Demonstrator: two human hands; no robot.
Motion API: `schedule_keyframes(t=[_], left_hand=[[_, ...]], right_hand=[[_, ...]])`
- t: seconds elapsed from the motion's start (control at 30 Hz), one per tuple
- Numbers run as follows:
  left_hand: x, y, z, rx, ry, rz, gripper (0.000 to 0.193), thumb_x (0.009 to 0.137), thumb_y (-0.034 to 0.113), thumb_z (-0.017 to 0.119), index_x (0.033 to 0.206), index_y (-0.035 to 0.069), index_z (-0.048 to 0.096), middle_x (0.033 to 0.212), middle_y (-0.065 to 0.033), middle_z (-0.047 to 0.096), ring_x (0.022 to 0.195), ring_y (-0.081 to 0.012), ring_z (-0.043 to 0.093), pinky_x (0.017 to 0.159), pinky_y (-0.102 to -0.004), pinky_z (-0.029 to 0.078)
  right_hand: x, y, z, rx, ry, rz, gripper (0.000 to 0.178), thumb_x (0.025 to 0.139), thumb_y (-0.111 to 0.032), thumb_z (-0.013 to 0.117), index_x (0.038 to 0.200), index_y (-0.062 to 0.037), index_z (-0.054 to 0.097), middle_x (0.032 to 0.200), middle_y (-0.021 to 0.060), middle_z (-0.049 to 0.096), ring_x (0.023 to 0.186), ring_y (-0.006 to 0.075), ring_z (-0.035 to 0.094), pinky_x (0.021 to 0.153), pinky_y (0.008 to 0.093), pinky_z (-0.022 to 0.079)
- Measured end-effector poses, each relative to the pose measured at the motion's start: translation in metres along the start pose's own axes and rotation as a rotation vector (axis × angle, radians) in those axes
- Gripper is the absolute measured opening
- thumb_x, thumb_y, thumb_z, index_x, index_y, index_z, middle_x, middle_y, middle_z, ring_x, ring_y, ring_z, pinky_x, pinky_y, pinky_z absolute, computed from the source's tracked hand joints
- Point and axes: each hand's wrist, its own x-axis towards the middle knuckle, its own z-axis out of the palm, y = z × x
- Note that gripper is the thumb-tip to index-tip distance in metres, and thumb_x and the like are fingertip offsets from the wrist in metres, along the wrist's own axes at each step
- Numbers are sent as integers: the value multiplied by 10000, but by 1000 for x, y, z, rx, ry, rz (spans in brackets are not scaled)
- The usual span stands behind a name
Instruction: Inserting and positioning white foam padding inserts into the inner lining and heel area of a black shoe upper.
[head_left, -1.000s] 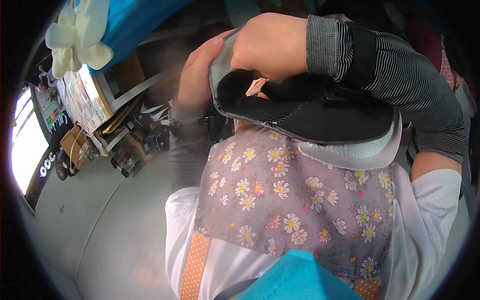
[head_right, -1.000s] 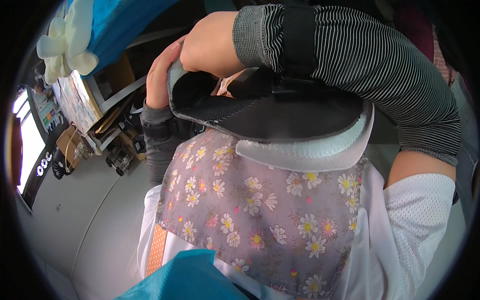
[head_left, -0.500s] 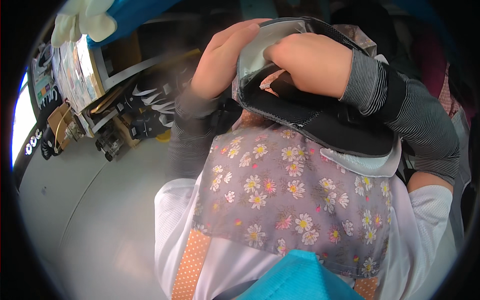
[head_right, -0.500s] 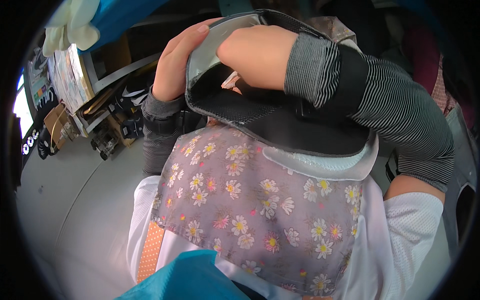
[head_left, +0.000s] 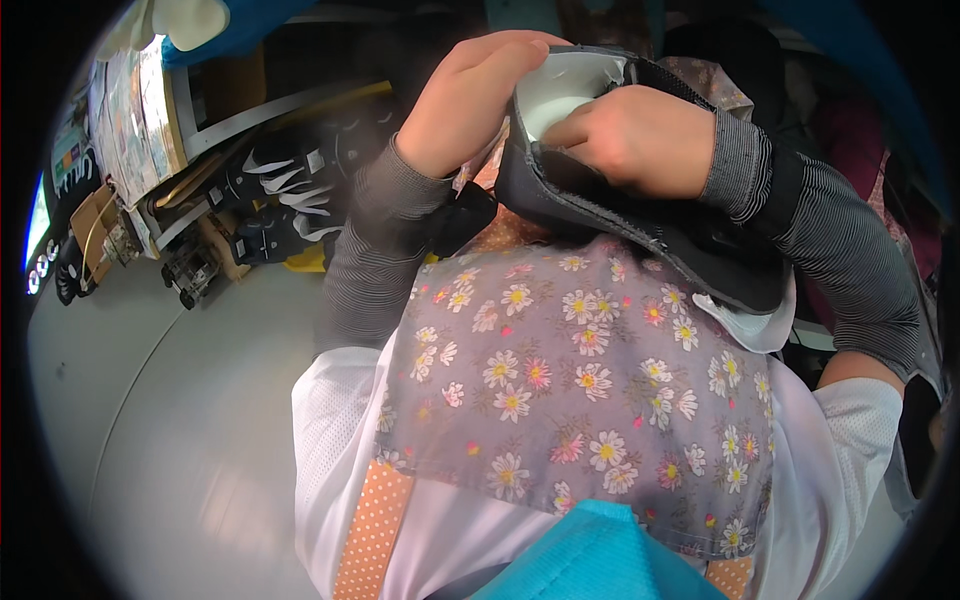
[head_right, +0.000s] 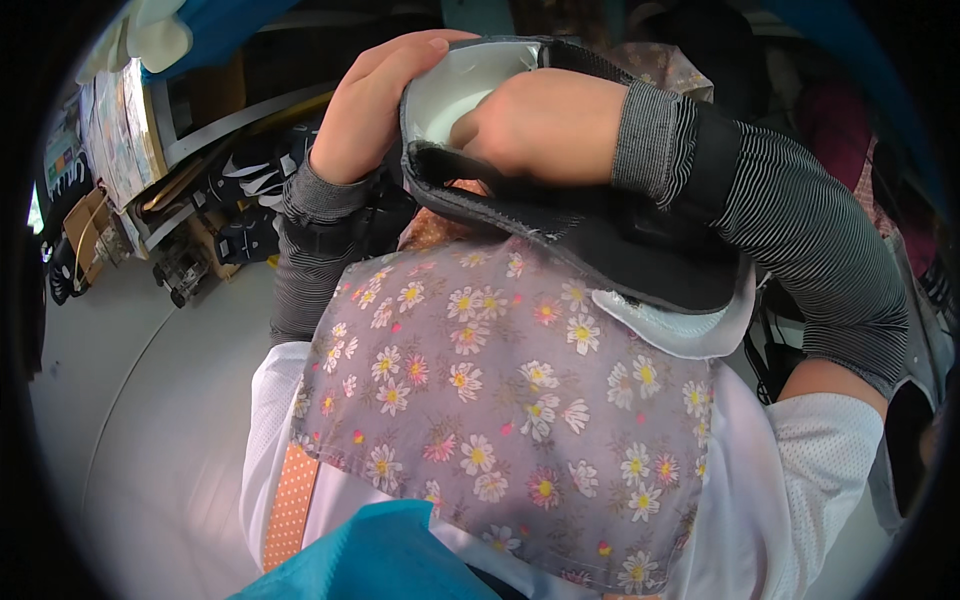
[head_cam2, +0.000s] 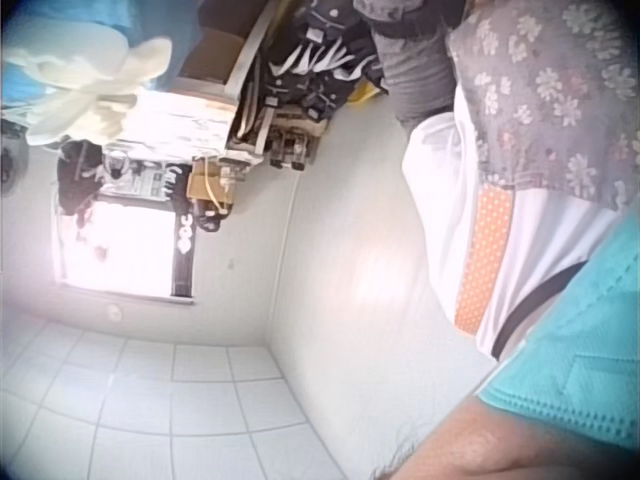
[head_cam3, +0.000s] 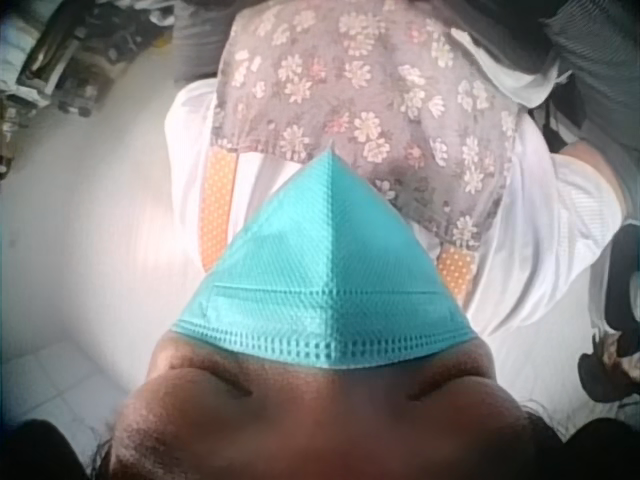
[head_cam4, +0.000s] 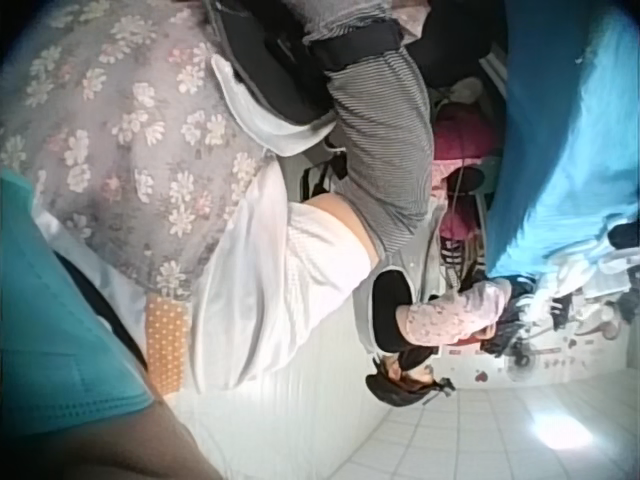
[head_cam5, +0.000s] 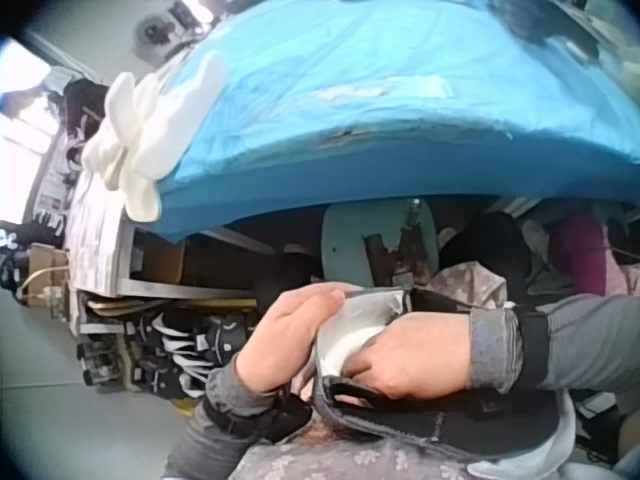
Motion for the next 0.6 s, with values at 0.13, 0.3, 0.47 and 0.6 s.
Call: schedule_keyframes(t=[0.13, 0.3, 0.47, 0.6], left_hand=[[-2, 0, 3, 11, -21, 80, 364, 963, 180, 414, 1167, -51, 607, 1075, -112, 658, 967, -164, 602, 888, -265, 454], [-2, 1, 7, -114, -8, 48, 360, 971, 181, 411, 1177, -46, 601, 1089, -119, 654, 982, -168, 604, 890, -270, 457], [0, -3, 6, -139, -22, 47, 362, 982, 190, 414, 1194, -46, 588, 1101, -127, 650, 998, -170, 605, 897, -270, 457], [-1, 0, 4, -83, -42, 88, 364, 985, 195, 419, 1201, -49, 582, 1112, -130, 646, 1011, -172, 604, 904, -270, 456]], right_hand=[[1, -5, 3, -61, 105, -37, 156, 855, -169, 597, 917, -32, 636, 786, 93, 658, 755, 277, 667, 669, 359, 548], [10, -12, -2, -174, -63, 115, 165, 864, -169, 590, 938, -28, 633, 806, 101, 669, 732, 264, 680, 664, 359, 552], [6, -11, 0, -151, 46, 49, 172, 857, -179, 596, 912, -25, 650, 773, 117, 670, 701, 293, 673, 647, 376, 548], [3, -10, -2, -58, 52, 100, 182, 850, -212, 609, 839, -40, 668, 715, 134, 651, 690, 319, 662, 647, 390, 543]])
